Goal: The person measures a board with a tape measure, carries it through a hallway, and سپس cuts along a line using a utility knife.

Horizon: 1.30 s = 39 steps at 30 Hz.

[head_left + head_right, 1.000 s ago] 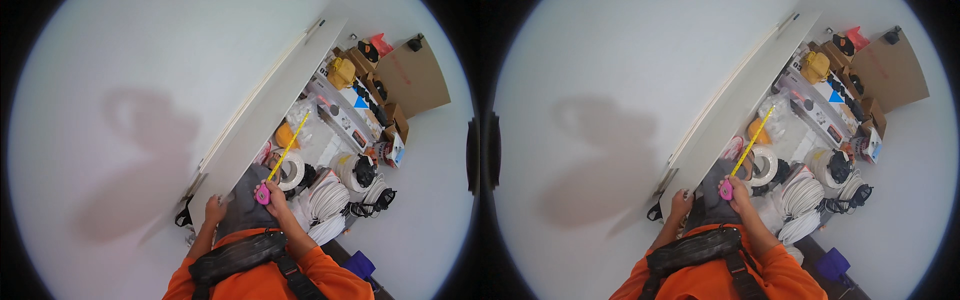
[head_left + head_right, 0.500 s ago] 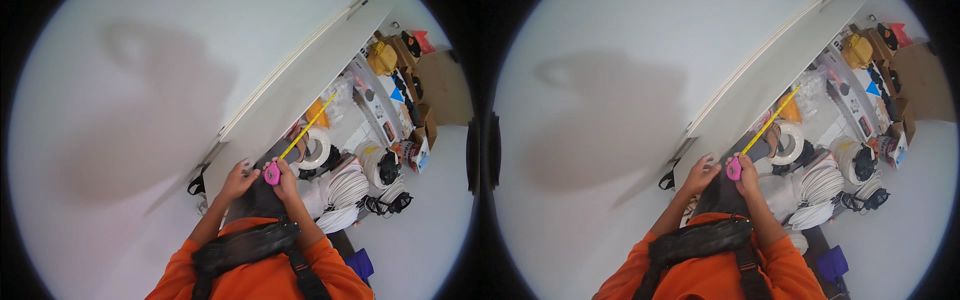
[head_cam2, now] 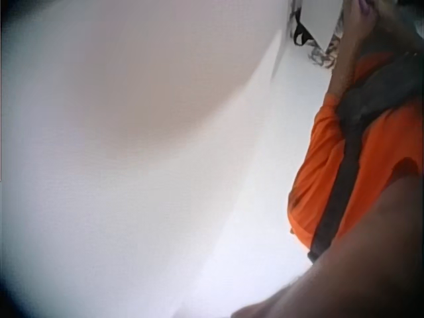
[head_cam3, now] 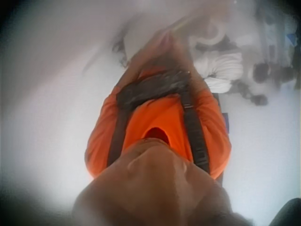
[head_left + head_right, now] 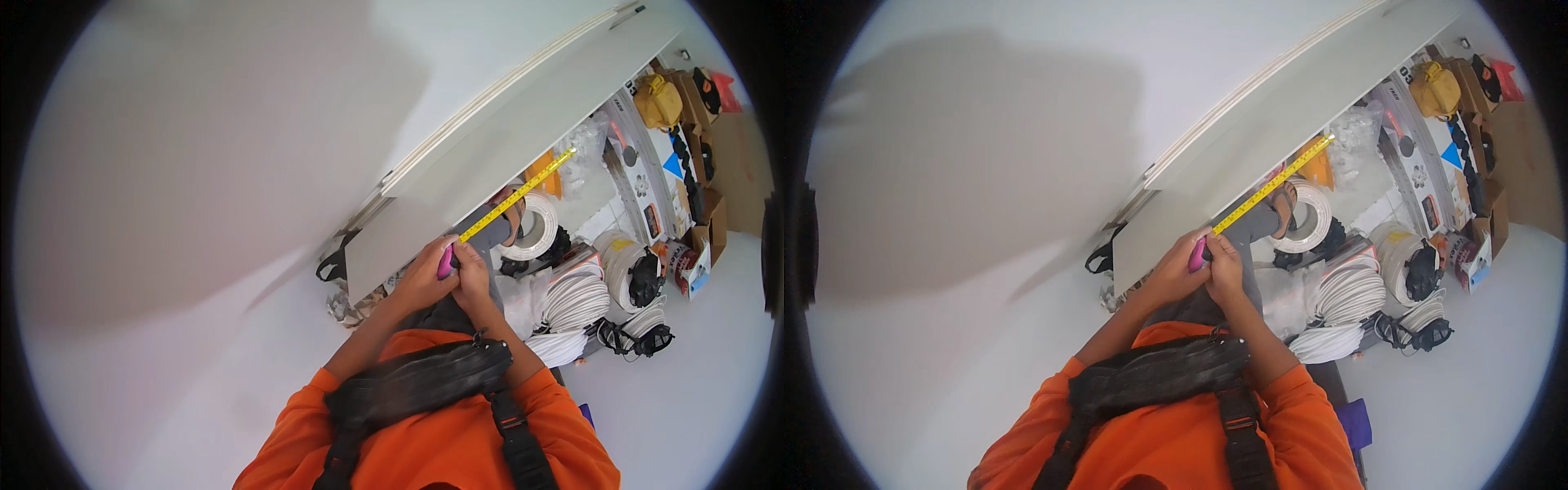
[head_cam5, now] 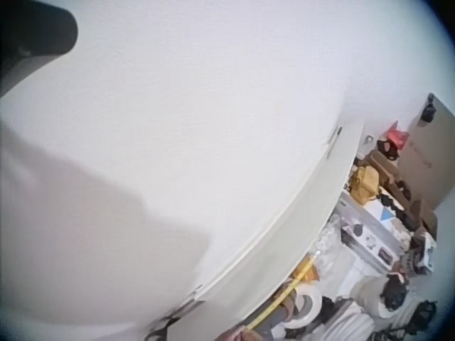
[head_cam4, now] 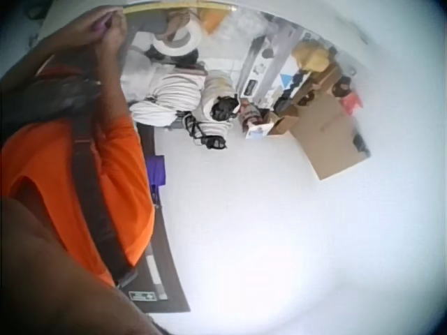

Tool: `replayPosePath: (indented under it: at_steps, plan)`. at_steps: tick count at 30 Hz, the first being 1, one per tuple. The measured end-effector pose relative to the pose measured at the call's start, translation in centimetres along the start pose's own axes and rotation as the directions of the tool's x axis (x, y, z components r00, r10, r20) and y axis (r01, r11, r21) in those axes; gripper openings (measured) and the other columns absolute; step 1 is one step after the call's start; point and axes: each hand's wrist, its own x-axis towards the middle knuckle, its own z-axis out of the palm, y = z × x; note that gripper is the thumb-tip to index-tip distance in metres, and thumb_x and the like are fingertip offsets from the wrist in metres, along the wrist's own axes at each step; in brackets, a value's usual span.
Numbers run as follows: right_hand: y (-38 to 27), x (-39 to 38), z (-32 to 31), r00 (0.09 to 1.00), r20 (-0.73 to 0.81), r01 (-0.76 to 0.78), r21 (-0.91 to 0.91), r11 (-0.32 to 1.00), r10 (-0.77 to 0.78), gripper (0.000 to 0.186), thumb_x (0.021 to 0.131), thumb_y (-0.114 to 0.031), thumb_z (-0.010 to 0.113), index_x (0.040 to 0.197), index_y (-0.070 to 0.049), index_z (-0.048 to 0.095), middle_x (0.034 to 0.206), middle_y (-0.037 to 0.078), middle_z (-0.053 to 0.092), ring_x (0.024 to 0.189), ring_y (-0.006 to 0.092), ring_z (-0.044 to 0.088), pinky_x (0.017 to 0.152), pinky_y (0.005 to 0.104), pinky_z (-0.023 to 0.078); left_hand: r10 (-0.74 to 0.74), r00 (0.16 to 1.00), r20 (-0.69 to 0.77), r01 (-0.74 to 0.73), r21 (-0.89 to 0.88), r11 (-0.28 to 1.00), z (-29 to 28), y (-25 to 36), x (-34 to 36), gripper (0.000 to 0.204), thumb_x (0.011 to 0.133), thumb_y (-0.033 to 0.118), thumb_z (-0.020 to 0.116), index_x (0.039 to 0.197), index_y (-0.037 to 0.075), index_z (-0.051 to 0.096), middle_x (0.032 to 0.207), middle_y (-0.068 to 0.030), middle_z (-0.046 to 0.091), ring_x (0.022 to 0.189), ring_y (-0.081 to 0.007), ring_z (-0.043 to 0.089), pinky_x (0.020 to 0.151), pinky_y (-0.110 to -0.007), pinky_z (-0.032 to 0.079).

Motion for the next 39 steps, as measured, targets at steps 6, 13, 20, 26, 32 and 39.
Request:
replayPosePath:
  at_steps: [6,13,20,26,32,39]
  plan:
    - [1.8,0.4,0.2,0.993,0.0,0.103,-0.432,0.896,-0.114,0.024,0.103,-0.022,0.066,0.095,-0.001,0.075,0.078,-0.003,0.063,0.07,0.006,0.054,0.061,0.0232,0.041,-0.162,0.982,-0.102,0.16,-0.028,0.987,-1.6,-1.1,-2.0,0.064,0.089,0.019,0.066,0.149,0.005,0.049,0.142,-0.0238,0.057,0.13,-0.0395,0.057,0.109,-0.043,0.045]
    - [2.5,2.5,0.9,0.994,-0.029,0.062,-0.628,0.775,-0.103,0.025,0.099,-0.022,0.069,0.096,0.001,0.077,0.083,0.0,0.067,0.071,0.0074,0.055,0.063,0.0248,0.042,-0.326,0.934,-0.148,0.305,-0.152,0.94,-3.2,-2.8,-4.3,0.05,0.091,0.021,0.066,0.137,0.002,0.06,0.119,-0.0231,0.07,0.111,-0.0382,0.068,0.096,-0.041,0.052]
    - [-3.5,8.4,1.0,0.975,-0.113,0.082,-0.617,0.783,-0.191,0.027,0.102,-0.025,0.064,0.102,0.0,0.074,0.087,0.004,0.071,0.076,0.0125,0.064,0.069,0.0279,0.05,-0.515,0.857,-0.037,0.497,-0.206,0.843,-6.6,-6.9,-9.0,0.045,0.096,0.032,0.066,0.133,0.006,0.065,0.097,-0.012,0.072,0.085,-0.018,0.069,0.08,-0.032,0.054]
    - [-17.6,15.1,-1.7,0.96,-0.068,0.184,-0.579,0.794,-0.272,0.024,0.105,-0.023,0.058,0.106,-0.003,0.07,0.09,0.005,0.071,0.078,0.0153,0.067,0.072,0.031,0.055,-0.735,0.594,0.327,0.795,-0.1,0.598,-12.2,-12.5,-17.9,0.053,0.095,0.037,0.065,0.139,0.008,0.063,0.106,-0.0091,0.071,0.092,-0.017,0.067,0.073,-0.034,0.059]
    - [-25.5,17.5,-2.2,0.871,-0.241,0.255,-0.523,0.813,-0.428,0.022,0.104,-0.021,0.057,0.115,-0.004,0.066,0.095,0.01,0.073,0.085,0.021,0.072,0.081,0.0381,0.059,-0.857,0.424,0.294,0.895,0.008,0.445,-13.7,-13.9,-21.8,0.039,0.093,0.04,0.069,0.117,0.009,0.072,0.101,-0.005,0.071,0.092,-0.017,0.067,0.076,-0.036,0.058]
    - [-19.9,18.1,0.7,0.913,-0.147,0.296,-0.402,0.866,-0.38,0.029,0.103,-0.021,0.058,0.12,0.001,0.064,0.1,0.014,0.073,0.088,0.0254,0.072,0.084,0.0404,0.061,-0.826,0.528,0.196,0.849,-0.111,0.516,-11.6,-12.5,-15.8,0.036,0.096,0.042,0.069,0.109,0.009,0.075,0.095,-0.0046,0.07,0.085,-0.0159,0.065,0.072,-0.035,0.056]
